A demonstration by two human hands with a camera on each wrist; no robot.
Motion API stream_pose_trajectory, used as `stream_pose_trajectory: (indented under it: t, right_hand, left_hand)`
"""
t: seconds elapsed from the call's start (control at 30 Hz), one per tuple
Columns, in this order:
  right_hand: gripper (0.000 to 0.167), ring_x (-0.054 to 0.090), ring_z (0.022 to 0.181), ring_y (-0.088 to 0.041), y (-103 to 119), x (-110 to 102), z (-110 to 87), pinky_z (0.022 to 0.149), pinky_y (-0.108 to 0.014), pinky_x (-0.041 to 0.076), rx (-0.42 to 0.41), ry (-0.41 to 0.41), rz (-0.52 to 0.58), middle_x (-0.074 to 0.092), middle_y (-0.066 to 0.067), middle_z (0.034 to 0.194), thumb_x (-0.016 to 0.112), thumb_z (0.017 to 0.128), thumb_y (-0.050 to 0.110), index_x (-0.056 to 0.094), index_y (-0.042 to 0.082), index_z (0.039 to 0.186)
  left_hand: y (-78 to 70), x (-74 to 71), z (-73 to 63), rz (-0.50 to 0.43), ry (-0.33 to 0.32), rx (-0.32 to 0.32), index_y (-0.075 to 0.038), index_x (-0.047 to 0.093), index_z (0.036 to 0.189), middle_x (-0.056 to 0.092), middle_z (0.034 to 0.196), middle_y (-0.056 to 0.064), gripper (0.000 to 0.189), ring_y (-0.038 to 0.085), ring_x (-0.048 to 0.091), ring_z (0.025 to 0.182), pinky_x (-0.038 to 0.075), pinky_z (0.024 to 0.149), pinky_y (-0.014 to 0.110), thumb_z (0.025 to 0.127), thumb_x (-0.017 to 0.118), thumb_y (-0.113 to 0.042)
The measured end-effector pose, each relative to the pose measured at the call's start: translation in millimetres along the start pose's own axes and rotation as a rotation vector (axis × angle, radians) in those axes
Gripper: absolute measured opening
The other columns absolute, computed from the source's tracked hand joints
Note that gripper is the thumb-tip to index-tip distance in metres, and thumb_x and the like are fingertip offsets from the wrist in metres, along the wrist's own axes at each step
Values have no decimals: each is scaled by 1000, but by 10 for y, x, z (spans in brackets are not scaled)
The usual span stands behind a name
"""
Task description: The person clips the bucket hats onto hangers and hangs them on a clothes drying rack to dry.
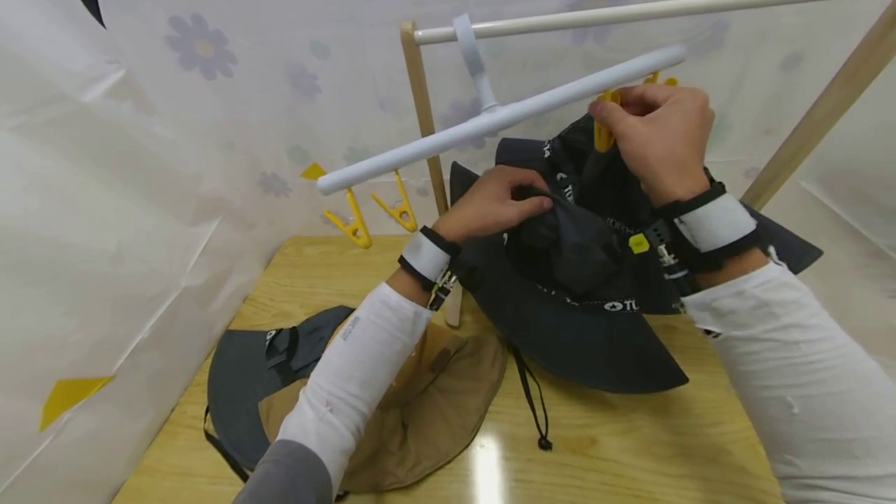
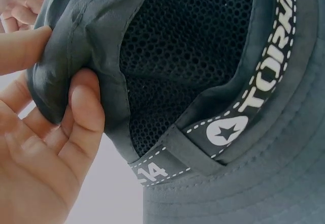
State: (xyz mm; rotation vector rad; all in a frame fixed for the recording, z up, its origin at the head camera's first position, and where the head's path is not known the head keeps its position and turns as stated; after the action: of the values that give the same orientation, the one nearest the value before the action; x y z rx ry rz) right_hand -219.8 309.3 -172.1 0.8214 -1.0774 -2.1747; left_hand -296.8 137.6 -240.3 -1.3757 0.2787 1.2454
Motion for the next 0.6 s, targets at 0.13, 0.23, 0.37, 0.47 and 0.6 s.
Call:
stream_pose_trajectory:
  t: [0.13,0.23,0.37,0.47,0.6]
  right_hand:
    - [48,60,71,13,-6,-10,-6,65,-5,47,3,-16,49,60,31,74,77,87,27,68,-6,120]
    - [48,60,73,13,-9,-7,-12,68,-6,47,4,-25,61,59,32,76,77,87,27,67,-6,120]
    - [47,60,77,12,-7,20,-18,71,-6,48,8,-25,80,60,32,76,77,87,27,68,-5,120]
    - [46,60,78,11,-1,38,-24,73,-7,49,5,-20,86,61,32,75,76,87,25,68,-6,120]
    - [46,60,79,11,4,52,-28,77,-9,51,2,-17,80,61,32,76,76,88,25,67,-7,120]
  left_hand:
    - [-4,8,23,-31,-18,-13,-12,69,118,68,116,4,24,13,58,80,43,72,20,101,56,-23]
    - [10,11,40,-40,-38,-23,-13,69,120,67,122,4,25,13,62,92,46,79,18,102,56,-23]
    - [44,15,48,-46,-46,-44,-14,69,123,66,128,3,27,12,63,107,47,88,16,102,55,-25]
    - [45,17,46,-68,-50,-43,-13,69,123,66,127,4,27,13,62,106,47,89,16,103,55,-25]
    - [20,10,38,-79,-58,-38,-13,69,122,66,125,3,27,11,62,104,46,89,16,103,54,-25]
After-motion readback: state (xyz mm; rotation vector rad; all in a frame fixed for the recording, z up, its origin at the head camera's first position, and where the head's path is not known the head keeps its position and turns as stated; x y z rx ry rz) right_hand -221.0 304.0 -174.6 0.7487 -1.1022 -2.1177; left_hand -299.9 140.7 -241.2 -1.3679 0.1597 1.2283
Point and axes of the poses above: each hand's wrist, its own z-axis towards the middle knuckle, its own x-axis out of the palm, y = z × x, the point moved 6 cm from there along z, towards the middle knuckle
